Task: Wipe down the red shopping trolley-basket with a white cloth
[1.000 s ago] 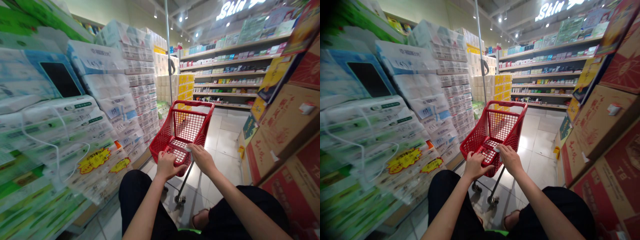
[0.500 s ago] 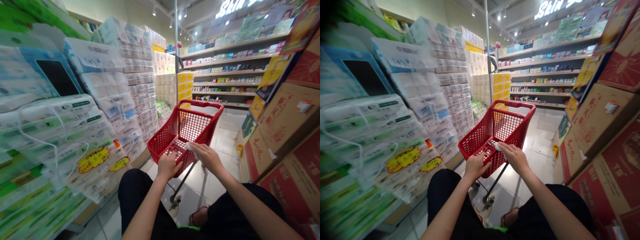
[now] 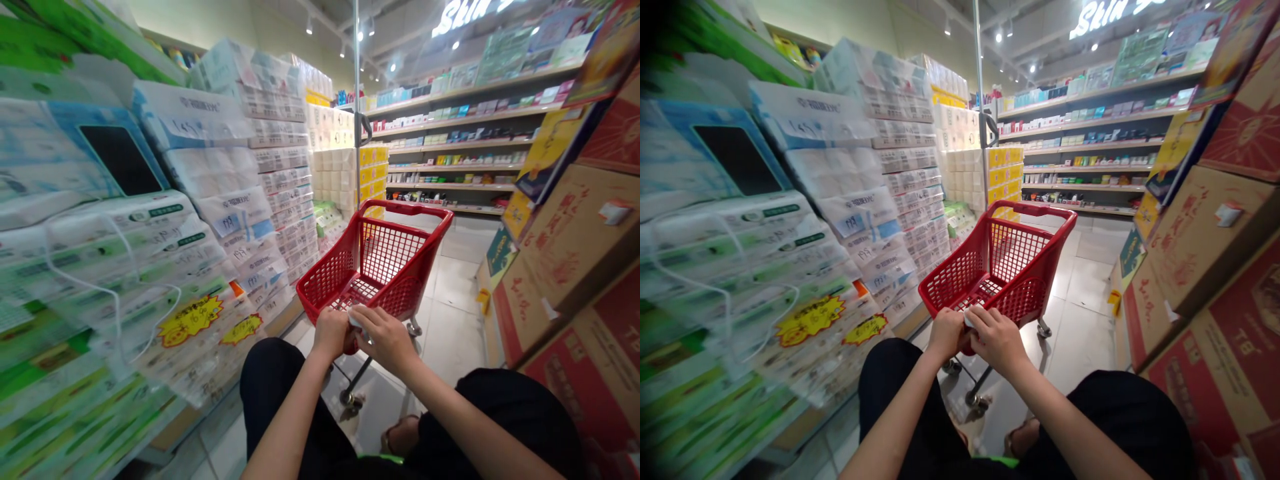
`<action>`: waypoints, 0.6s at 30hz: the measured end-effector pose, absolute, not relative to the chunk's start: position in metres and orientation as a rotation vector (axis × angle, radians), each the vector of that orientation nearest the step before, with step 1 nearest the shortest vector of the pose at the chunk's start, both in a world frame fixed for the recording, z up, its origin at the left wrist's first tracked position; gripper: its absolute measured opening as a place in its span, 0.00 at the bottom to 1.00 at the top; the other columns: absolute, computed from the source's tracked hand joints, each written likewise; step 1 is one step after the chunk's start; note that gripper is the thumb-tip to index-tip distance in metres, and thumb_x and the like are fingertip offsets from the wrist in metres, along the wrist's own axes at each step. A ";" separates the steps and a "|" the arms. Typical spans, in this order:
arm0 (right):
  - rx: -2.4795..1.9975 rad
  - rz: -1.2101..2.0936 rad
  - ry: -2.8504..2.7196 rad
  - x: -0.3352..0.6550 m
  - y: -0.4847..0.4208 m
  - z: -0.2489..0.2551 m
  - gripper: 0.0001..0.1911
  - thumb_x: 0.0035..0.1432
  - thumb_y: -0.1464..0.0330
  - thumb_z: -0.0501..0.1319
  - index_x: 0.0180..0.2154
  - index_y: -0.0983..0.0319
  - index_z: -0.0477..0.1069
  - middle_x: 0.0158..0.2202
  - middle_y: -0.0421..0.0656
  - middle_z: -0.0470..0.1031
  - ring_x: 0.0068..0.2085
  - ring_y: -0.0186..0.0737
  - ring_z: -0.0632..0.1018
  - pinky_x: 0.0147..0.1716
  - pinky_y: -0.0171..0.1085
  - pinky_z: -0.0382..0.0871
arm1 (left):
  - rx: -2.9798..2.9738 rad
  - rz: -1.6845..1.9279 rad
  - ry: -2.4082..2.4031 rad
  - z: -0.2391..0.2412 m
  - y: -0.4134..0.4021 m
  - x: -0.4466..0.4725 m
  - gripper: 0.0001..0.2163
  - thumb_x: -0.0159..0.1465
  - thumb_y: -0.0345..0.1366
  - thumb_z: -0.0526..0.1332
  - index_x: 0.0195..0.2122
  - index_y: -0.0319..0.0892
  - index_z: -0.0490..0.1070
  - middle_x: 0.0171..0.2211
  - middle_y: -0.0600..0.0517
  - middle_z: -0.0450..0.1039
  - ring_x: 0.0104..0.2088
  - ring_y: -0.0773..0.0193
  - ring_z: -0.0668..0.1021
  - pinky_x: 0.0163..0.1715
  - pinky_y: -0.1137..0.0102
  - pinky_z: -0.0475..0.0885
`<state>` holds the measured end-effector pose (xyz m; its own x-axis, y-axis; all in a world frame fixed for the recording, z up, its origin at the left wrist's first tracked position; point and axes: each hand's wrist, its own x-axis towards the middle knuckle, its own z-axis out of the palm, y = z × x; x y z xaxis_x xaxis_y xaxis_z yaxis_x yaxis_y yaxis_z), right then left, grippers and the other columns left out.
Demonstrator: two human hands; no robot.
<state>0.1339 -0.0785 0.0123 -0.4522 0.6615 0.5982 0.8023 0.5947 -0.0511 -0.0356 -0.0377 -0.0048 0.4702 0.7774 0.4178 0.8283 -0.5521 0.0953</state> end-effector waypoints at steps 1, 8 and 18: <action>-1.147 -0.322 -2.262 0.133 -0.080 0.012 0.23 0.61 0.68 0.59 0.59 0.54 0.66 0.57 0.43 0.72 0.47 0.43 0.75 0.45 0.41 0.71 | -2.602 -0.649 -1.415 -0.005 -0.038 -0.037 0.11 0.61 0.43 0.60 0.26 0.41 0.72 0.27 0.46 0.77 0.30 0.56 0.77 0.39 0.61 0.64; -1.233 -0.516 -2.296 0.200 -0.042 0.022 0.28 0.63 0.73 0.56 0.62 0.47 0.62 0.60 0.37 0.69 0.45 0.39 0.76 0.39 0.38 0.71 | -2.626 -0.724 -1.376 -0.003 -0.042 -0.041 0.12 0.65 0.45 0.58 0.32 0.43 0.73 0.27 0.50 0.76 0.31 0.59 0.77 0.39 0.63 0.62; -1.363 -0.459 -2.095 0.201 -0.035 0.014 0.27 0.63 0.73 0.53 0.62 0.47 0.63 0.60 0.37 0.69 0.47 0.40 0.76 0.41 0.39 0.74 | -2.617 -0.733 -1.376 -0.002 -0.042 -0.038 0.14 0.66 0.48 0.57 0.32 0.44 0.73 0.27 0.51 0.77 0.30 0.61 0.76 0.40 0.64 0.61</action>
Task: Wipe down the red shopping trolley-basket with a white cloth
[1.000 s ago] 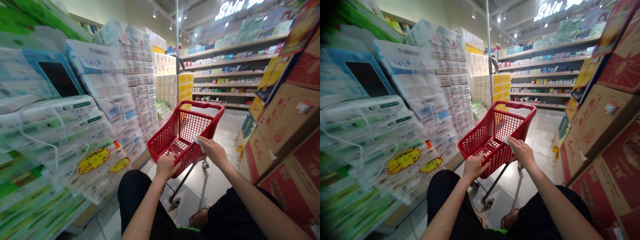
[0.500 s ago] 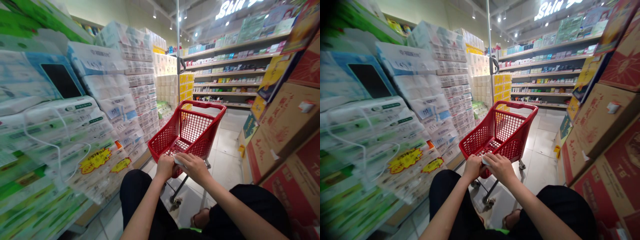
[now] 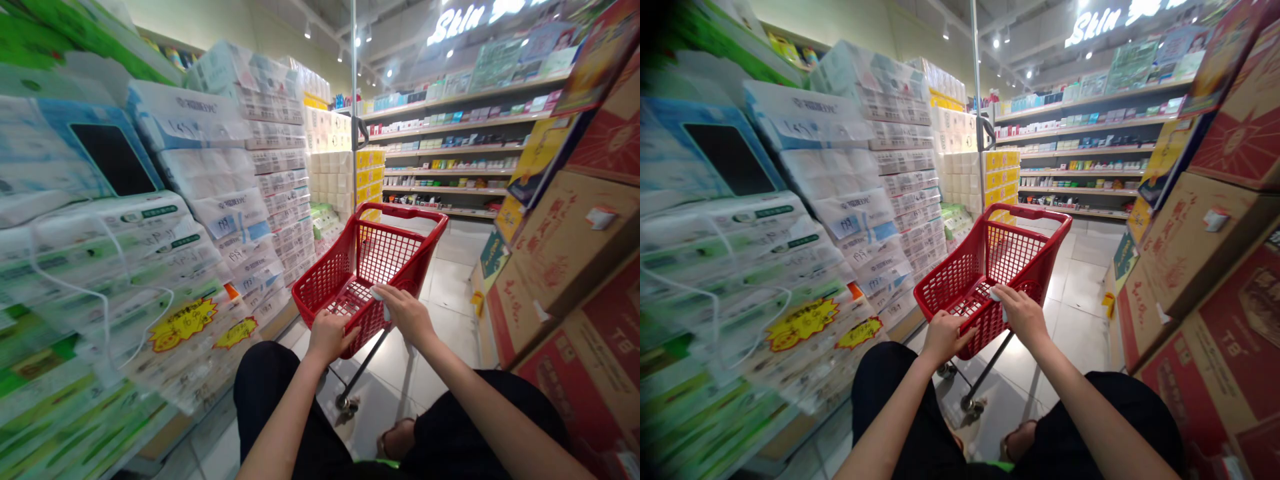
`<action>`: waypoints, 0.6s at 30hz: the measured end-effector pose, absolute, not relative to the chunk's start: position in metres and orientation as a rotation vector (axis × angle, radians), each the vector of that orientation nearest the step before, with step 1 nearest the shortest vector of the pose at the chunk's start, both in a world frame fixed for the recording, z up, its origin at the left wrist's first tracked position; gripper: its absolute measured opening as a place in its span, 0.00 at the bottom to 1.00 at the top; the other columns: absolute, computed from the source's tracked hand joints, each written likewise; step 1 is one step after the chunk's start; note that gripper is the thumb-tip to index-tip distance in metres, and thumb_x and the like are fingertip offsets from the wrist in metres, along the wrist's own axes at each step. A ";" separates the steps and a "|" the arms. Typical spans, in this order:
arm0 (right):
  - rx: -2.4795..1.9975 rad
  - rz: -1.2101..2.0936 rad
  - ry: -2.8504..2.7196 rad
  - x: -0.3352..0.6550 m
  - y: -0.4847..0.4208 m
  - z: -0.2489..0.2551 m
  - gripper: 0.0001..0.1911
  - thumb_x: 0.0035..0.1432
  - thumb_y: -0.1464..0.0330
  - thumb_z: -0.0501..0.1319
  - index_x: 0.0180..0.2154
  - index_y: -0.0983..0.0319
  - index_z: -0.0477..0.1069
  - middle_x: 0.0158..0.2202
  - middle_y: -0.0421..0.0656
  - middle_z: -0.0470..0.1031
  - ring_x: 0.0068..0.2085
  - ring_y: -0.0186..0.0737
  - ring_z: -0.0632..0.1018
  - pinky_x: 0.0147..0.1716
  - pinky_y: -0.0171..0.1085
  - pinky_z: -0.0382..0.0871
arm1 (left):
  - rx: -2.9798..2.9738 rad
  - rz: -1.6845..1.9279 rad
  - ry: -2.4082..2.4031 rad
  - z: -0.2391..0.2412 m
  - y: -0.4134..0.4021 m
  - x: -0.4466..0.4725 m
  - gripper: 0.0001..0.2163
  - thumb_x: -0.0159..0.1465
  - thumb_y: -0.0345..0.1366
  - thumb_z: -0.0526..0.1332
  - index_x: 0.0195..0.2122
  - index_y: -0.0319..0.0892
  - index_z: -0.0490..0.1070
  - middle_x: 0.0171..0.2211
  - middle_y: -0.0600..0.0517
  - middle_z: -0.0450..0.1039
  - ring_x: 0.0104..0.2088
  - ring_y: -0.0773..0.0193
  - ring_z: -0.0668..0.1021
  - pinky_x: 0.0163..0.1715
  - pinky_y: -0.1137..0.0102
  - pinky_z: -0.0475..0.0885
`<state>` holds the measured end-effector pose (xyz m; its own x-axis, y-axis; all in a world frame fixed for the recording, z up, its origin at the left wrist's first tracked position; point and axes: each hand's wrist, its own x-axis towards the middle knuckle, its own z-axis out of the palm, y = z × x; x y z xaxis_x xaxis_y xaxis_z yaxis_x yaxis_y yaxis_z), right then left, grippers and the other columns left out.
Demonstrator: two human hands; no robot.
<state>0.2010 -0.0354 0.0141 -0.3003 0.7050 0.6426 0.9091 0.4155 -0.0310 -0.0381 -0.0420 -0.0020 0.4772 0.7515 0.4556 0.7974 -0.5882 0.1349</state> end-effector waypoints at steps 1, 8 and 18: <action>-1.315 -0.445 -2.142 0.192 -0.041 0.011 0.28 0.63 0.74 0.53 0.62 0.48 0.62 0.60 0.37 0.69 0.48 0.40 0.76 0.44 0.39 0.73 | -2.617 -0.731 -1.374 -0.001 -0.043 -0.038 0.14 0.67 0.47 0.57 0.32 0.44 0.73 0.27 0.51 0.77 0.30 0.61 0.76 0.40 0.64 0.61; -1.294 -0.482 -2.217 0.206 -0.038 0.018 0.28 0.62 0.73 0.54 0.62 0.48 0.63 0.59 0.37 0.70 0.44 0.40 0.76 0.39 0.38 0.73 | -2.647 -0.757 -1.359 0.002 -0.047 -0.043 0.18 0.70 0.47 0.51 0.31 0.44 0.74 0.28 0.51 0.78 0.30 0.63 0.76 0.40 0.65 0.61; -1.512 -0.470 -1.969 0.244 -0.014 0.028 0.23 0.67 0.66 0.50 0.61 0.44 0.63 0.60 0.34 0.69 0.48 0.39 0.76 0.35 0.36 0.74 | -2.649 -0.786 -1.357 -0.001 -0.049 -0.046 0.18 0.70 0.47 0.52 0.31 0.44 0.74 0.27 0.51 0.77 0.29 0.63 0.76 0.40 0.65 0.60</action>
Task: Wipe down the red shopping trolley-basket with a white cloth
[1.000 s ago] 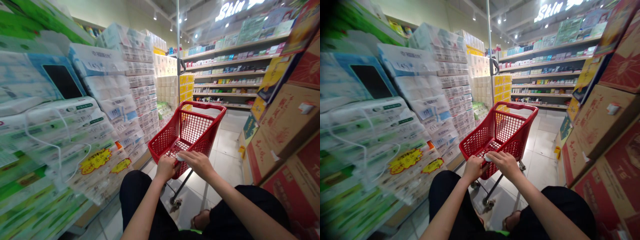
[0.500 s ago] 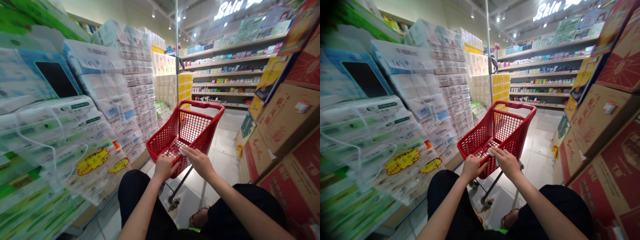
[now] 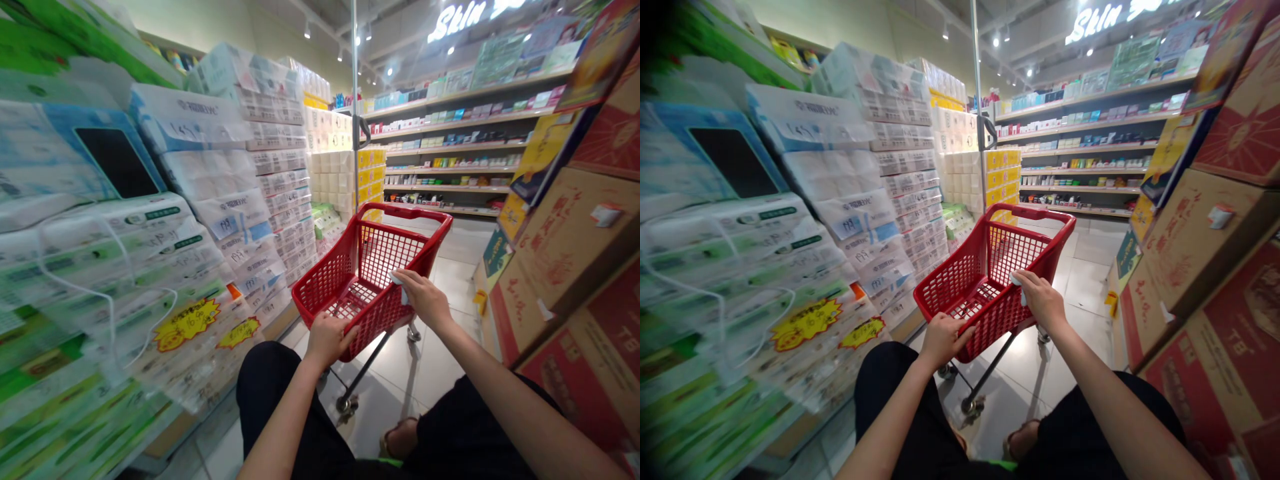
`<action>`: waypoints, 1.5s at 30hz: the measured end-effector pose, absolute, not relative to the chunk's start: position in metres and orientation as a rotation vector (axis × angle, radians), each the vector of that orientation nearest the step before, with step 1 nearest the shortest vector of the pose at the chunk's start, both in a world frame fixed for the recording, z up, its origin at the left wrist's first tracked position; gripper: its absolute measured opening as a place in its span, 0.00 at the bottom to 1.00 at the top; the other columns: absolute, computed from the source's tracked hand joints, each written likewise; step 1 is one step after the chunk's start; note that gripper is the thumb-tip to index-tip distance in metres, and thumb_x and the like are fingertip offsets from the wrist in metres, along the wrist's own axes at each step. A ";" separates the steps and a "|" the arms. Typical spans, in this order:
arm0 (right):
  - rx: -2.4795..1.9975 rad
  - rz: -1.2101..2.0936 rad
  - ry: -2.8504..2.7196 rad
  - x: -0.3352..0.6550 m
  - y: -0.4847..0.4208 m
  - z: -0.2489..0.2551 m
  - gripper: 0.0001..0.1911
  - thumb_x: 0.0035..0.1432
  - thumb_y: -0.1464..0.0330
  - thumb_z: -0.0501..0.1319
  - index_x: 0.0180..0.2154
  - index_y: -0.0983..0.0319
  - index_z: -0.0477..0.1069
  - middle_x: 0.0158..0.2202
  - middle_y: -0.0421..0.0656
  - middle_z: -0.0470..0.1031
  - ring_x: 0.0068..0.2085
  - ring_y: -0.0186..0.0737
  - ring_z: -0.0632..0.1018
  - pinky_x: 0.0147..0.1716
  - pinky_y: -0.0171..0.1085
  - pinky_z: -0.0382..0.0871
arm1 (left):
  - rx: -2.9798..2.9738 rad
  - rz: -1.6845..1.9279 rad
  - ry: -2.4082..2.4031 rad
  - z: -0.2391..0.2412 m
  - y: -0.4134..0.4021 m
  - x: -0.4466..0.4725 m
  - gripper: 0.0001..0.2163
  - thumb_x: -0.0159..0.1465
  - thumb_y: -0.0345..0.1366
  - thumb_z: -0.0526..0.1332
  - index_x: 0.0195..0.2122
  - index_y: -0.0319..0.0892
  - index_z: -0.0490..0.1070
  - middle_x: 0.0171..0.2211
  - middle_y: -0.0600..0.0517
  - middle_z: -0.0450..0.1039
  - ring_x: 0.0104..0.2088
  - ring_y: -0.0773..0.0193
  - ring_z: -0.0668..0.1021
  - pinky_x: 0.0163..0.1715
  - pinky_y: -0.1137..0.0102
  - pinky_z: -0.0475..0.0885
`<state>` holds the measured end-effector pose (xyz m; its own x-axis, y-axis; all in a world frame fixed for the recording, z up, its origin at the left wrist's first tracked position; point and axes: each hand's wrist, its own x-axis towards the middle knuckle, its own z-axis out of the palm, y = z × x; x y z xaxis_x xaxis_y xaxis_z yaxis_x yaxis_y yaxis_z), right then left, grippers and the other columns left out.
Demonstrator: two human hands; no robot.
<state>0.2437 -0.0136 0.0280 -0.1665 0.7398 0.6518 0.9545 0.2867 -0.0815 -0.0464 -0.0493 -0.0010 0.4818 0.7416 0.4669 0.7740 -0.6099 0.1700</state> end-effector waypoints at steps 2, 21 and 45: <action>-1.514 -0.490 -1.970 0.240 -0.016 0.024 0.24 0.67 0.67 0.50 0.62 0.43 0.61 0.60 0.33 0.68 0.47 0.39 0.76 0.34 0.35 0.74 | -2.653 -0.776 -1.357 -0.001 -0.049 -0.048 0.18 0.70 0.47 0.51 0.30 0.44 0.73 0.27 0.51 0.77 0.29 0.63 0.76 0.40 0.65 0.60; -1.684 -0.552 -1.964 0.276 0.010 0.046 0.22 0.68 0.64 0.48 0.61 0.43 0.62 0.62 0.33 0.67 0.48 0.41 0.76 0.34 0.37 0.72 | -2.636 -0.798 -1.371 -0.002 -0.053 -0.051 0.18 0.70 0.47 0.53 0.28 0.44 0.72 0.26 0.52 0.77 0.29 0.63 0.76 0.40 0.65 0.60; -1.491 -0.472 -2.025 0.225 -0.022 0.028 0.22 0.67 0.68 0.51 0.59 0.46 0.65 0.58 0.35 0.71 0.46 0.39 0.77 0.35 0.36 0.75 | -2.594 -0.827 -1.310 -0.004 -0.052 -0.045 0.16 0.70 0.45 0.53 0.29 0.43 0.72 0.27 0.51 0.77 0.28 0.64 0.74 0.38 0.66 0.59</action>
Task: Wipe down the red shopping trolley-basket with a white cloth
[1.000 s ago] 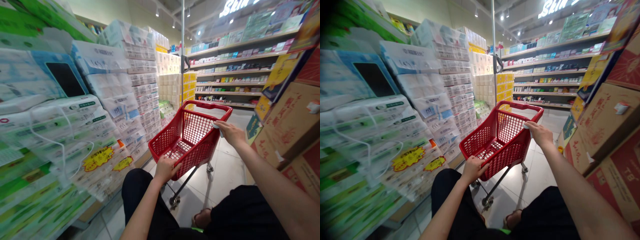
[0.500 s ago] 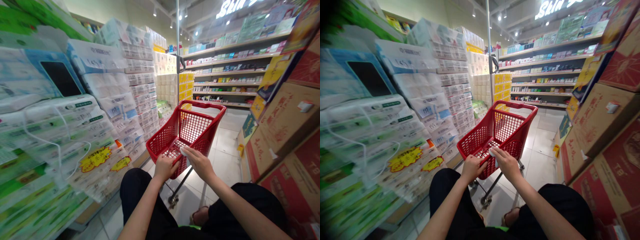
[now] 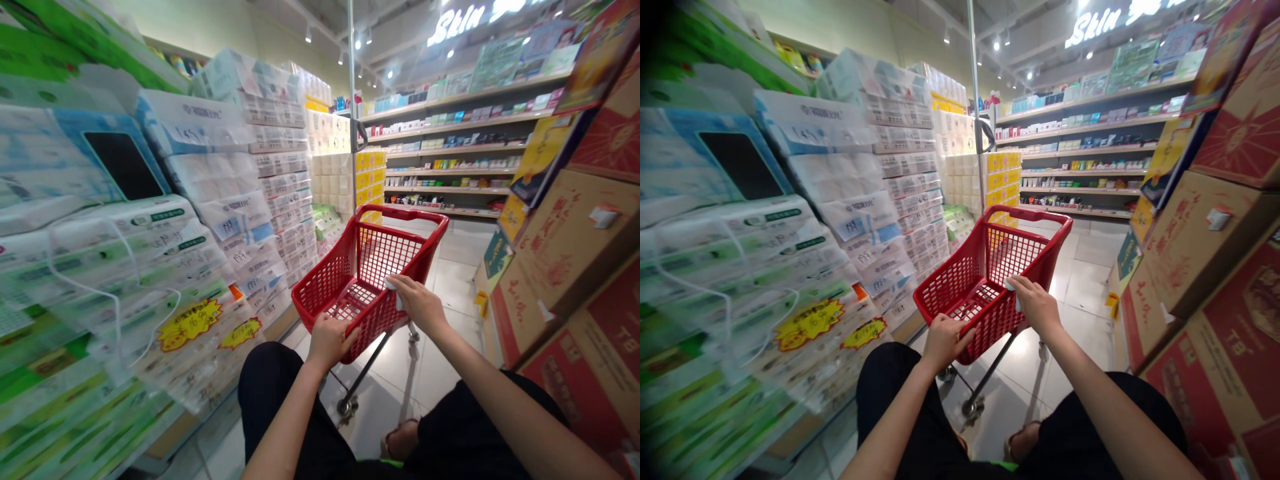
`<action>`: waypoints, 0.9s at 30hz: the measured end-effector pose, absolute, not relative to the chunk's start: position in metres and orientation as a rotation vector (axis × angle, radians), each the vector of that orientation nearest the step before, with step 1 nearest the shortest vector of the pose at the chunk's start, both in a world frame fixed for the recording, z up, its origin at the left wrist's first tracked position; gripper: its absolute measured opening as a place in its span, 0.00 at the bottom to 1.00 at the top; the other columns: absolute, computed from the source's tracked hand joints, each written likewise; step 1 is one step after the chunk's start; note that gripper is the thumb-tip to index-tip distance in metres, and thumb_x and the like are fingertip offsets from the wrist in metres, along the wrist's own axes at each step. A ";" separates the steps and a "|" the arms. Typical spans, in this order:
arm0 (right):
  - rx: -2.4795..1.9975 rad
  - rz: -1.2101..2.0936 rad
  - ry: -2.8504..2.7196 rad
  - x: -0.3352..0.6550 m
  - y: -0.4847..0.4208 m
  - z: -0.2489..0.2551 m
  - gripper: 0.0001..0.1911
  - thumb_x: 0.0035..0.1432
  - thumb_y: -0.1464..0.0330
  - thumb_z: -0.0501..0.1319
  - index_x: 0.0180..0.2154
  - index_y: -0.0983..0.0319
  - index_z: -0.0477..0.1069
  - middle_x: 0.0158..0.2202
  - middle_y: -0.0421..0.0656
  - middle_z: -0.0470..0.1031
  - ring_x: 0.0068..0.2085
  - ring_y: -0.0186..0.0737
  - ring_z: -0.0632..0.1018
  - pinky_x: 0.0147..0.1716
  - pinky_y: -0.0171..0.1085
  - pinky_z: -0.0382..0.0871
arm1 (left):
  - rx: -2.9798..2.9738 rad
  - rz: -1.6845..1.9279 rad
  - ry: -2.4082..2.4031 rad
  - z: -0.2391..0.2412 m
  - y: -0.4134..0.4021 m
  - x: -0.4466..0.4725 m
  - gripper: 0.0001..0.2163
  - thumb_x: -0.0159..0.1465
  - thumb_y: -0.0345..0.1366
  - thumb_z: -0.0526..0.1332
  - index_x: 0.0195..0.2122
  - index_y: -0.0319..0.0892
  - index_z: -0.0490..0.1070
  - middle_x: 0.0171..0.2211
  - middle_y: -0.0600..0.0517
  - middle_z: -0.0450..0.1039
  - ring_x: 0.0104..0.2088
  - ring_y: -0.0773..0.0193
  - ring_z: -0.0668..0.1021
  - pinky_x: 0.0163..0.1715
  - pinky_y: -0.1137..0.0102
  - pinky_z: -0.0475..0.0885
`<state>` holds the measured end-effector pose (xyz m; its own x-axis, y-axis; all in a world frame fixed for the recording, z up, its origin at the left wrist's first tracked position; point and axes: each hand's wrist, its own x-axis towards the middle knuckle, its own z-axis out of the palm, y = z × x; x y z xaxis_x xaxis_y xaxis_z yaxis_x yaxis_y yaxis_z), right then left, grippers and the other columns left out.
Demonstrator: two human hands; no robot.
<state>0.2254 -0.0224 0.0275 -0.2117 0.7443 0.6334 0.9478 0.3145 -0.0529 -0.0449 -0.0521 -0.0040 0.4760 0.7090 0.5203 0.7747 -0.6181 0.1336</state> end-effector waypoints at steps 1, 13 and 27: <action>-1.463 -0.454 -2.044 0.215 -0.029 0.024 0.22 0.67 0.69 0.52 0.60 0.47 0.65 0.59 0.36 0.70 0.47 0.39 0.77 0.37 0.36 0.75 | -2.588 -0.831 -1.314 -0.004 -0.052 -0.044 0.16 0.70 0.44 0.53 0.29 0.43 0.72 0.27 0.51 0.77 0.28 0.64 0.75 0.38 0.65 0.59; -1.120 -0.468 -2.332 0.182 -0.055 0.005 0.31 0.62 0.74 0.55 0.64 0.46 0.59 0.61 0.37 0.68 0.47 0.37 0.77 0.42 0.36 0.74 | -2.591 -0.807 -1.287 -0.005 -0.050 -0.046 0.15 0.69 0.43 0.55 0.29 0.42 0.71 0.25 0.51 0.76 0.28 0.64 0.75 0.38 0.65 0.59; -1.418 -0.366 -2.028 0.203 -0.035 0.014 0.24 0.66 0.71 0.52 0.61 0.48 0.64 0.59 0.37 0.70 0.52 0.39 0.75 0.44 0.37 0.75 | -2.604 -0.823 -1.295 -0.005 -0.048 -0.028 0.15 0.69 0.44 0.54 0.29 0.43 0.71 0.25 0.52 0.76 0.28 0.64 0.75 0.38 0.64 0.59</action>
<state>0.2025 -0.0348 0.0135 -0.2227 0.7406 0.6340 0.9156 0.3822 -0.1247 -0.0276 -0.0484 -0.0047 0.4864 0.7031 0.5187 0.7679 -0.6272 0.1301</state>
